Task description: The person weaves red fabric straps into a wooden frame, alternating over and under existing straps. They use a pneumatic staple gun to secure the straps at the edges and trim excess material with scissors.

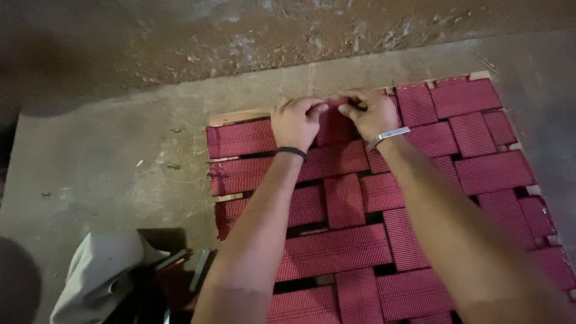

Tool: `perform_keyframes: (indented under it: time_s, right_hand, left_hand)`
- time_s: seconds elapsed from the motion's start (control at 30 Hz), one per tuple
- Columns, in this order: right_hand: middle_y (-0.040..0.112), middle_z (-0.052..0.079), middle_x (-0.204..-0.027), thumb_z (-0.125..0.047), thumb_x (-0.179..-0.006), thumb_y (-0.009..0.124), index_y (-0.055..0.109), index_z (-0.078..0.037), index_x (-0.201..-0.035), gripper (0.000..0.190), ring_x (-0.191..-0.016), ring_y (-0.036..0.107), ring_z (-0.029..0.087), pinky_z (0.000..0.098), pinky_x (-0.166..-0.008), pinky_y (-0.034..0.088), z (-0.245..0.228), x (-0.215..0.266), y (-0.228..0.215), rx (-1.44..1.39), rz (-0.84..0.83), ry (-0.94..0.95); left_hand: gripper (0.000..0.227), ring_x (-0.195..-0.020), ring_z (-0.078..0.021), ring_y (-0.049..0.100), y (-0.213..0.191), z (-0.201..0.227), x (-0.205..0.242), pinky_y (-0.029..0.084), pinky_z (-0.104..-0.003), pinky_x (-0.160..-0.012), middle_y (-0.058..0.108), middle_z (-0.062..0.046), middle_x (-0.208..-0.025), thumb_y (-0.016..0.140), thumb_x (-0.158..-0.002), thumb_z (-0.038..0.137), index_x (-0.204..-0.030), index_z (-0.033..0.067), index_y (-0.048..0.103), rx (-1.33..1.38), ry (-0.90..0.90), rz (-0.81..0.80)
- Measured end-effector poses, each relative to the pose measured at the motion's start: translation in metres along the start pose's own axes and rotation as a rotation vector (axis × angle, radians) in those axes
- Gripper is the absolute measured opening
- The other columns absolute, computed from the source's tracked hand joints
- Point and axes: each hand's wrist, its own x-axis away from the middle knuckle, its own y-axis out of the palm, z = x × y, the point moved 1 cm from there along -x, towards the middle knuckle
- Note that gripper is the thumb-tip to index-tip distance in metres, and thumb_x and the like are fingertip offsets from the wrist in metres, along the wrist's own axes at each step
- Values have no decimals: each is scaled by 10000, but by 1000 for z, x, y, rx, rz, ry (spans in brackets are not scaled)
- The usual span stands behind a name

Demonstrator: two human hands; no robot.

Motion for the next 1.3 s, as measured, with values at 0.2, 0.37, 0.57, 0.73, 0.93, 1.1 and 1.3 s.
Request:
perform_keyframes:
  time_s: [0.2, 0.37, 0.57, 0.73, 0.93, 1.1, 1.3]
  right_hand:
    - [703, 141, -959, -309, -913, 810, 783, -102, -1027, 237, -875, 687, 322, 419, -786, 546, 2, 0, 5, 325, 103, -37]
    - [714, 147, -1017, -354, -1010, 727, 788, -131, -1029, 232, -914, 683, 358, 459, -776, 532, -4, -8, 10, 480, 115, -28]
    - [762, 83, -942, -393, -862, 800, 767, -162, -1067, 310, -847, 730, 240, 390, -770, 566, -24, -7, 0, 295, -6, 219]
    - [758, 72, -884, -346, -877, 807, 773, -127, -1024, 266, -789, 713, 209, 382, -750, 560, -26, -8, 1, 275, -9, 278]
    - [755, 65, -869, -314, -893, 805, 786, -102, -924, 215, -780, 709, 194, 380, -732, 557, -31, -20, 2, 301, -7, 309]
    - [782, 50, -837, -252, -845, 820, 785, -96, -931, 181, -679, 704, 133, 309, -654, 587, -29, -20, -5, 116, -58, 449]
    - [716, -5, -792, -106, -826, 795, 582, -122, -1174, 409, -575, 643, 76, 294, -498, 543, -19, -15, -8, -301, 6, 224]
  left_hand:
    - [175, -1088, -292, 568, 1, 5, -2, 421, -504, -963, 669, -11, -1026, 768, -856, 407, -859, 236, 809, -215, -18, 0]
    - [233, -1114, -291, 555, 2, 7, -6, 386, -532, -990, 669, 4, -1061, 762, -840, 448, -846, 218, 797, -248, -53, -8]
    - [216, -1129, -279, 548, 4, 5, -9, 391, -516, -1005, 657, 8, -1094, 752, -859, 439, -897, 231, 795, -223, -173, -71]
    - [215, -1121, -271, 553, 4, 4, -12, 377, -529, -1027, 641, 11, -1109, 745, -877, 452, -930, 250, 798, -263, -160, -79]
    - [234, -1093, -265, 564, 1, 4, -10, 407, -493, -1012, 632, 5, -1100, 797, -814, 499, -891, 279, 818, -209, -175, -68]
    - [193, -1098, -260, 574, 2, 5, -9, 406, -498, -1003, 642, 26, -1073, 801, -810, 472, -898, 301, 823, -185, -167, -31]
    - [205, -1086, -278, 587, 2, 3, -9, 385, -496, -995, 678, 3, -1078, 796, -791, 460, -838, 260, 801, -242, -125, 48]
